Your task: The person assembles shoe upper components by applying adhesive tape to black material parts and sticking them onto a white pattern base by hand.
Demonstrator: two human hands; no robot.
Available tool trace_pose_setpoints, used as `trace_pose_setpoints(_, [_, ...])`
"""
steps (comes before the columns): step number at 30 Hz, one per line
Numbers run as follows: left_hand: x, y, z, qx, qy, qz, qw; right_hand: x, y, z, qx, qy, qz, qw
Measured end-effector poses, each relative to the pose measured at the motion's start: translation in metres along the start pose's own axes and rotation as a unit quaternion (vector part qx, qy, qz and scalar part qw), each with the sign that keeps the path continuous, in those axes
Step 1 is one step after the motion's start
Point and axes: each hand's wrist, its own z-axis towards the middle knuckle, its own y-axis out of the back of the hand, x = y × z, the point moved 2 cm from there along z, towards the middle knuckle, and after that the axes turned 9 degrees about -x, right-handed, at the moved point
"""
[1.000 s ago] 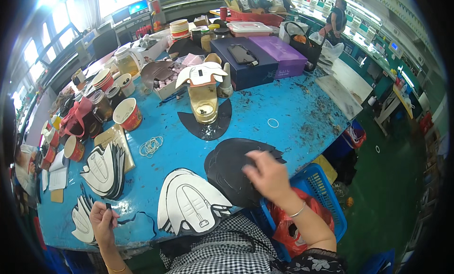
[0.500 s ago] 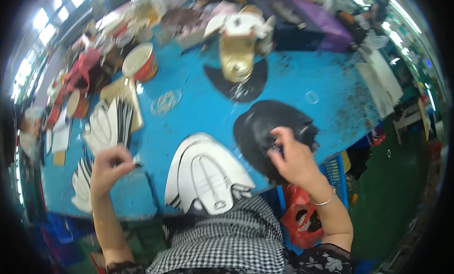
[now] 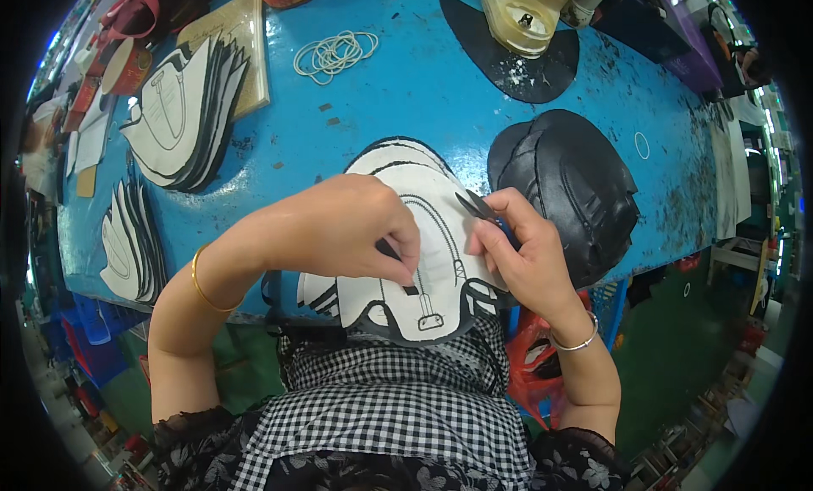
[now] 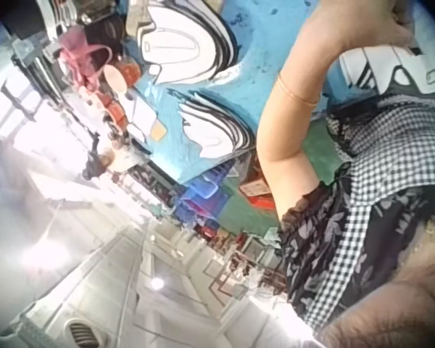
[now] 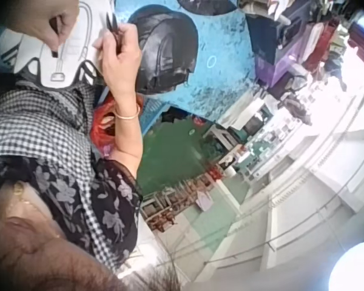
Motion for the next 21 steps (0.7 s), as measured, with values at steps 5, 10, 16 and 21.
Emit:
trace_pose_setpoints(5, [-0.002,-0.012,0.017,0.024,-0.001,0.039,0.999,0.002,0.001,-0.001,-0.004,-0.005,-0.010,1.000])
trace_pose_setpoints(10, [-0.004,-0.015,0.019,0.020,0.012,0.073,0.997,0.005,0.013,-0.005,-0.023,0.046,-0.014,0.999])
trace_pose_setpoints(16, [-0.002,-0.013,0.024,0.030,-0.041,0.069,0.996,0.014,0.015,-0.009,0.184,0.278,-0.165,0.928])
trace_pose_setpoints(21, [0.001,-0.015,0.025,0.025,-0.067,0.047,0.996,0.018,0.011,-0.008,0.177,0.331,-0.226,0.899])
